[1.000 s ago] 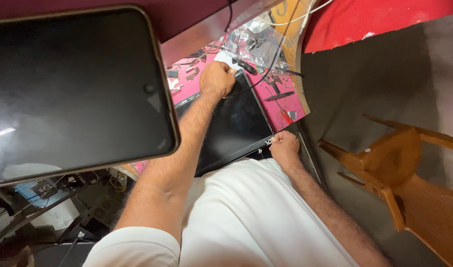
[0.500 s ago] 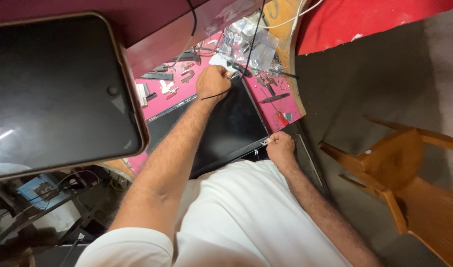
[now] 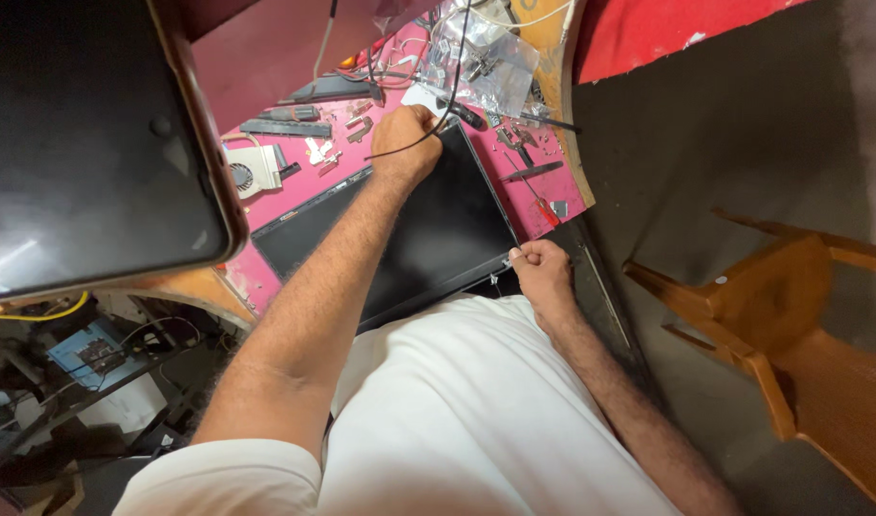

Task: The person detaches a laptop screen assembly from its hinges, disconnects the internal video cables, and removes the panel from the chassis.

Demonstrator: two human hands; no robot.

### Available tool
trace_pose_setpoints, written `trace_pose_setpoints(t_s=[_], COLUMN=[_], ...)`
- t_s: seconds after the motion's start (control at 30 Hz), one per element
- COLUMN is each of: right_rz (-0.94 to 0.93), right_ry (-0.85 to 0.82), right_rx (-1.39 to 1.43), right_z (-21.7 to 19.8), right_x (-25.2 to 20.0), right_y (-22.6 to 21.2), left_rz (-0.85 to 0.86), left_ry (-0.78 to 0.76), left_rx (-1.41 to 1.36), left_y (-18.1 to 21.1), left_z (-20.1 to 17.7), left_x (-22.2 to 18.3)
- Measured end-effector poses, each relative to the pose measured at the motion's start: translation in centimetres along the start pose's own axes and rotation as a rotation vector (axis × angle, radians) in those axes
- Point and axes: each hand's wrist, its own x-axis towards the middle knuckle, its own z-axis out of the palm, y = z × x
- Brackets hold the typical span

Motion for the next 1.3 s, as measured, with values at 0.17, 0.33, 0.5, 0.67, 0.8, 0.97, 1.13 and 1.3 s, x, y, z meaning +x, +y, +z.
trace_pose_setpoints(t_s=[0.17,0.33,0.5,0.67,0.8,0.97,1.13,1.3], right_rz=[-0.014,0.002,-0.040,-0.066,-0.249,-0.294,-0.285,-0.264], right_ry=[-0.061,-0.075,-0.072,-0.163,-0.075,0.024,0.070,0.052], right_rx=[0.188,0.277,0.213,0.039,-0.279,-0.440,-0.488,-0.486], right_z=[0.4,0.6,0.4,-0.4,-0.8,-1.1,-1.4,-1.4], right_x=[0.7,1.9,1.9,1.5,0.5,0.6,0.4,0.4], right_y=[1.8,2.5,1.4,1.3,1.8,2.0,2.4,2.2], left_rz=[-0.028,-0.032,-0.051,-0.050,-0.035,0.042,-0.068,-0.003], left_ry=[0.003,-0.022,-0.020,-0.058,-0.065,-0.055,-0.133,-0.055], left_rx=[-0.017,-0.010,-0.002,-0.005,-0.004,0.117,0.063,0.095], left_y=[0.5,0.7,0.2,0.7,0.3,0.8,1.4,1.3], left_z=[-0.3,-0.3,-0.6,-0.4,0.0,0.6,0.5,0.4], left_x=[-0.3,-0.4,-0.2,-0.9,-1.3,-1.1,-1.1,-1.2])
